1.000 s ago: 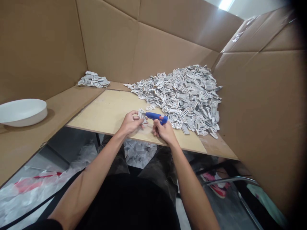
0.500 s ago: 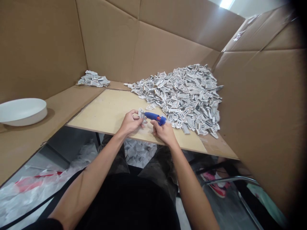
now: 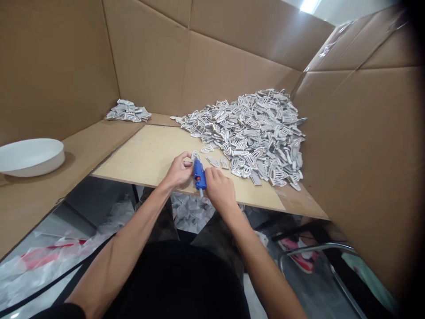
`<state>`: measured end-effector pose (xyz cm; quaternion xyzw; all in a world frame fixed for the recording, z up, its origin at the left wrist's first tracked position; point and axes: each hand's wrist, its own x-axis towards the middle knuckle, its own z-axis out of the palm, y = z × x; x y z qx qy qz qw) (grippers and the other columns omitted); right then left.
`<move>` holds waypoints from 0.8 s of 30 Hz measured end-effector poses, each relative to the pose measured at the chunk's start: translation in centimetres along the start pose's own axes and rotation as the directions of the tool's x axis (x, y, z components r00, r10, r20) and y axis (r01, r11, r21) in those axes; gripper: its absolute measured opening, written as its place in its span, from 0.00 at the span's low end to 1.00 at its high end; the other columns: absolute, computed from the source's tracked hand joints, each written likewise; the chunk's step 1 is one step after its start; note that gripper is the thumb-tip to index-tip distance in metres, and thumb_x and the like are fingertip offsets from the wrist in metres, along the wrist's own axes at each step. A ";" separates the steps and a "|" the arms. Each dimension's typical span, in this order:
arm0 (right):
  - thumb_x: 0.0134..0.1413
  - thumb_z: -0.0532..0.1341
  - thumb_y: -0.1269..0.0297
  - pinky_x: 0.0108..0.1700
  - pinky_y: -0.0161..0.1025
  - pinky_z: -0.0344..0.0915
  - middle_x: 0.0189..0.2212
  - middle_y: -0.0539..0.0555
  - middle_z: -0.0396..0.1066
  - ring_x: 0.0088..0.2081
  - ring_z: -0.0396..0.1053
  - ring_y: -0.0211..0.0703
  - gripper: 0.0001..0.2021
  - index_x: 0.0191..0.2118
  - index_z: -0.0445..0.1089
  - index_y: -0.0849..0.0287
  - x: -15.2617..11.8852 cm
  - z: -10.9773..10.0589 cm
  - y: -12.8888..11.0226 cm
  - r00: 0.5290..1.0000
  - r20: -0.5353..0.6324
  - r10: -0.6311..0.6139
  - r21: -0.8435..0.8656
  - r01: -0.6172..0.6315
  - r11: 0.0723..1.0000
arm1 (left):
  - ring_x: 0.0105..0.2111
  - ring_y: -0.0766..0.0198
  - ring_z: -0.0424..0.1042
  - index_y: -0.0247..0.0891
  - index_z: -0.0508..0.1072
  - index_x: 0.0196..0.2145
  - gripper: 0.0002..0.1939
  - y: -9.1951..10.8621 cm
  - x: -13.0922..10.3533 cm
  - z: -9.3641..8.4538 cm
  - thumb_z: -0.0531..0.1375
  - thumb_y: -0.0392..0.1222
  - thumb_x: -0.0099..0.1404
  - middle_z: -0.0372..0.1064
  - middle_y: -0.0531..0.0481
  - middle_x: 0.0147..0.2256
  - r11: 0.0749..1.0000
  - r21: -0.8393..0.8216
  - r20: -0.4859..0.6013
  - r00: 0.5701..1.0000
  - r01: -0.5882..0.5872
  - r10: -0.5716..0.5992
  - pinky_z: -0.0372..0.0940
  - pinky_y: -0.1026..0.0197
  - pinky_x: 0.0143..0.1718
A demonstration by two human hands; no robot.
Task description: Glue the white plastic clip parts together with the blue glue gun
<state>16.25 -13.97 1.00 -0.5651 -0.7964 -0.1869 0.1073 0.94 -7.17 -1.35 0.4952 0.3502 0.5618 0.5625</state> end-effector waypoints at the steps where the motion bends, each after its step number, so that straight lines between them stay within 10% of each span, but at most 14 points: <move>1: 0.78 0.48 0.69 0.32 0.40 0.56 0.41 0.60 0.75 0.43 0.73 0.49 0.12 0.48 0.69 0.58 -0.1 0.3 0.1 1.000 -0.024 -0.002 -0.014 0.001 1.000 | 0.19 0.65 0.73 0.41 0.63 0.39 0.29 0.1 0.0 0.1 0.79 0.44 0.51 0.74 0.57 0.23 1.000 -0.006 0.002 1.000 0.017 -0.017 0.65 0.67 0.22; 11: 0.73 0.58 0.51 0.40 0.40 0.62 0.35 0.57 0.73 0.37 0.70 0.48 0.15 0.38 0.69 0.56 0.0 0.8 3.5 0.920 -0.338 0.201 0.467 -0.021 0.884 | 0.26 0.65 0.74 0.38 0.69 0.34 0.20 0.1 0.0 -0.1 0.76 0.42 0.52 0.76 0.53 0.27 0.997 0.074 -0.057 0.998 -0.035 0.039 0.64 0.67 0.29; 18: 0.61 0.62 0.34 0.34 0.40 0.66 0.25 0.53 0.72 0.29 0.70 0.46 0.26 0.31 0.70 0.54 0.0 0.0 5.5 0.950 -0.016 0.313 0.855 -0.150 0.497 | 0.28 0.65 0.71 0.34 0.78 0.31 0.11 0.5 0.1 -0.1 0.73 0.43 0.57 0.74 0.52 0.27 0.985 0.148 -0.083 0.991 -0.093 0.106 0.63 0.66 0.31; 24: 0.59 0.64 0.39 0.33 0.38 0.69 0.24 0.52 0.74 0.27 0.71 0.42 0.23 0.28 0.72 0.56 -0.1 0.5 5.5 0.972 0.087 0.218 0.895 -0.172 0.411 | 0.25 0.66 0.72 0.35 0.75 0.31 0.09 0.7 -0.2 0.2 0.71 0.41 0.59 0.75 0.50 0.27 0.994 0.091 -0.009 0.998 -0.064 0.065 0.66 0.65 0.30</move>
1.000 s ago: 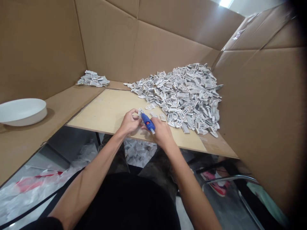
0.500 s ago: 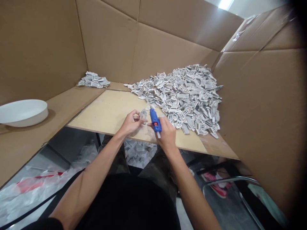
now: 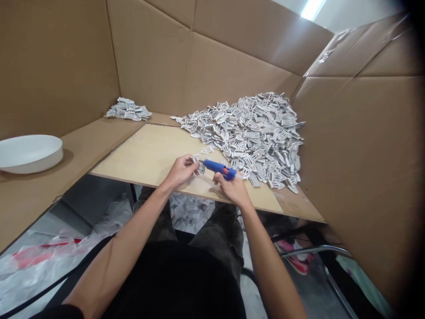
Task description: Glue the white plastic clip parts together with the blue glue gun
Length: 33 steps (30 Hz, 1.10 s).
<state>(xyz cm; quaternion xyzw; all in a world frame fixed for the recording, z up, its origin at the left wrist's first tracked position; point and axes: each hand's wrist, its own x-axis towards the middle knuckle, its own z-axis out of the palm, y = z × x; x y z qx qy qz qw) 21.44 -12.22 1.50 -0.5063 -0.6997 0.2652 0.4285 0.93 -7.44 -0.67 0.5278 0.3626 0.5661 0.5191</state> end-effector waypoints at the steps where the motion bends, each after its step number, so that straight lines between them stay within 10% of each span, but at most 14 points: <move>1: 0.59 0.64 0.39 0.33 0.38 0.70 0.24 0.52 0.74 0.27 0.71 0.42 0.23 0.28 0.72 0.56 0.1 0.1 0.1 1.000 0.005 0.002 0.008 -0.002 1.000 | 0.24 0.66 0.72 0.35 0.75 0.31 0.09 0.0 0.0 0.0 0.71 0.41 0.59 0.75 0.50 0.27 1.000 0.005 0.012 1.000 0.000 0.000 0.66 0.65 0.29; 33: 0.62 0.63 0.43 0.31 0.38 0.60 0.19 0.49 0.67 0.24 0.63 0.40 0.23 0.23 0.69 0.55 0.7 0.7 0.7 0.991 -0.036 -0.129 -0.120 0.124 0.985 | 0.24 0.66 0.72 0.35 0.75 0.33 0.12 -0.8 0.0 -0.5 0.69 0.46 0.61 0.74 0.49 0.29 0.994 0.085 0.082 0.995 -0.063 0.056 0.66 0.65 0.26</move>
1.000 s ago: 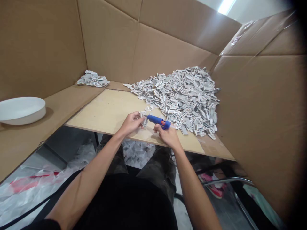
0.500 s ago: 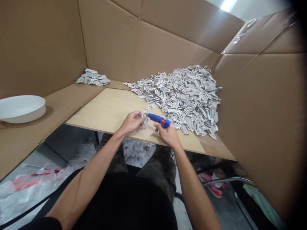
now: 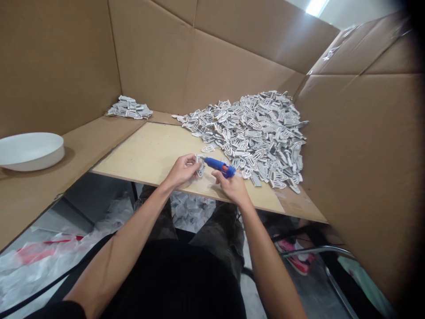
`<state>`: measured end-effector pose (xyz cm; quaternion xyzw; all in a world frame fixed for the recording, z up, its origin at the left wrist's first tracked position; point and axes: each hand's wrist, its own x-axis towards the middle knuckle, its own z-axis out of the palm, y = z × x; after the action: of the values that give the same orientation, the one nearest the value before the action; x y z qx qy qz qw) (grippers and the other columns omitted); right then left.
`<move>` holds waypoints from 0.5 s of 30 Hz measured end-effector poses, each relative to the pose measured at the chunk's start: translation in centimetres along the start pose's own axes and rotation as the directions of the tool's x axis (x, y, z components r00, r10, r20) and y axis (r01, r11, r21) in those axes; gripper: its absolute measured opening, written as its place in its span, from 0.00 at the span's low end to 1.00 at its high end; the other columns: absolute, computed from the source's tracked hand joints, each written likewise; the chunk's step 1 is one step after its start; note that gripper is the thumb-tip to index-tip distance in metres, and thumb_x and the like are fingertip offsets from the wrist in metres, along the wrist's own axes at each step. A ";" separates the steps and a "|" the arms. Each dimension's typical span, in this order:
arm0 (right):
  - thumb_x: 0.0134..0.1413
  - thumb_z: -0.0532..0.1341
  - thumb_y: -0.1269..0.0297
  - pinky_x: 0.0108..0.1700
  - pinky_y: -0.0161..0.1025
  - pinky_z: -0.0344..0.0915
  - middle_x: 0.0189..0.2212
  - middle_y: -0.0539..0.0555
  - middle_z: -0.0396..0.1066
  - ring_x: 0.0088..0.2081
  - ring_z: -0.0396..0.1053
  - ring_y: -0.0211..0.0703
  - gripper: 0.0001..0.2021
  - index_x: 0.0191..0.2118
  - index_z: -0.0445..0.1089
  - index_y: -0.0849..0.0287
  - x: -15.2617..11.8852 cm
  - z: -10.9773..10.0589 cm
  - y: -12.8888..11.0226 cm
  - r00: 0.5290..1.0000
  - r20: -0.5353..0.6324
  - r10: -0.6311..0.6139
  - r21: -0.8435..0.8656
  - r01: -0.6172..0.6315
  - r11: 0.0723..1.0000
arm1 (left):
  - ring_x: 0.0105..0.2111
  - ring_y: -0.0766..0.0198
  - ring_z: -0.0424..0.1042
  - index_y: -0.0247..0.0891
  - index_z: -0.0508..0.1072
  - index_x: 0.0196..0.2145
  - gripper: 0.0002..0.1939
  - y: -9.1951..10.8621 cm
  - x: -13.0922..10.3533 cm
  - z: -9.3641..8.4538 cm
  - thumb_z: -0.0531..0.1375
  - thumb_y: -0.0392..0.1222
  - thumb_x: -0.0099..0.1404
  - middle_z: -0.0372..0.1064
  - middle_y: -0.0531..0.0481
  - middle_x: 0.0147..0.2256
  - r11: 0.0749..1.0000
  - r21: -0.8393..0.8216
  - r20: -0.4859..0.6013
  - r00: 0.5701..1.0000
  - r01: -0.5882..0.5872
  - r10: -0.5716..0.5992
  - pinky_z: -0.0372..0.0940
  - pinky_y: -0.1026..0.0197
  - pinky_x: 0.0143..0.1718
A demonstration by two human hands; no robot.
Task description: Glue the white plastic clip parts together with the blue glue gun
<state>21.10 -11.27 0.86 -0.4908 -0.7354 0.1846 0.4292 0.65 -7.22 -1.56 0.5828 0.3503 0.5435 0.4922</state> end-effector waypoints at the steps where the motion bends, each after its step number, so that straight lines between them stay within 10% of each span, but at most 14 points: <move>1: 0.63 0.63 0.43 0.31 0.38 0.60 0.20 0.49 0.68 0.24 0.63 0.41 0.23 0.24 0.69 0.55 0.0 0.0 -0.1 1.000 0.001 -0.009 -0.004 0.009 1.000 | 0.24 0.66 0.72 0.36 0.74 0.33 0.12 0.0 0.0 0.0 0.68 0.46 0.62 0.74 0.49 0.29 1.000 0.011 0.001 1.000 -0.007 0.007 0.67 0.65 0.26; 10: 0.71 0.63 0.57 0.37 0.39 0.60 0.37 0.59 0.77 0.39 0.73 0.49 0.10 0.39 0.71 0.57 -0.8 1.2 -1.2 0.951 0.150 -0.271 -0.596 0.306 0.743 | 0.22 0.66 0.70 0.40 0.65 0.30 0.18 -0.3 -0.3 -0.4 0.68 0.52 0.65 0.65 0.55 0.23 0.983 0.094 -0.027 0.987 -0.157 0.161 0.64 0.66 0.24; 15: 0.75 0.58 0.53 0.36 0.39 0.61 0.33 0.57 0.74 0.36 0.71 0.48 0.14 0.40 0.70 0.57 -1.2 2.1 0.0 0.903 -0.059 -0.426 -0.630 0.297 0.717 | 0.25 0.65 0.73 0.39 0.69 0.32 0.18 0.0 0.6 -0.4 0.70 0.52 0.62 0.71 0.52 0.27 0.987 0.065 -0.079 0.985 -0.147 0.152 0.66 0.64 0.27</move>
<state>19.59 -12.01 -0.79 -0.4638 -0.7899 -0.1994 0.3481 0.31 -6.61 -1.40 0.5983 0.3417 0.5924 0.4176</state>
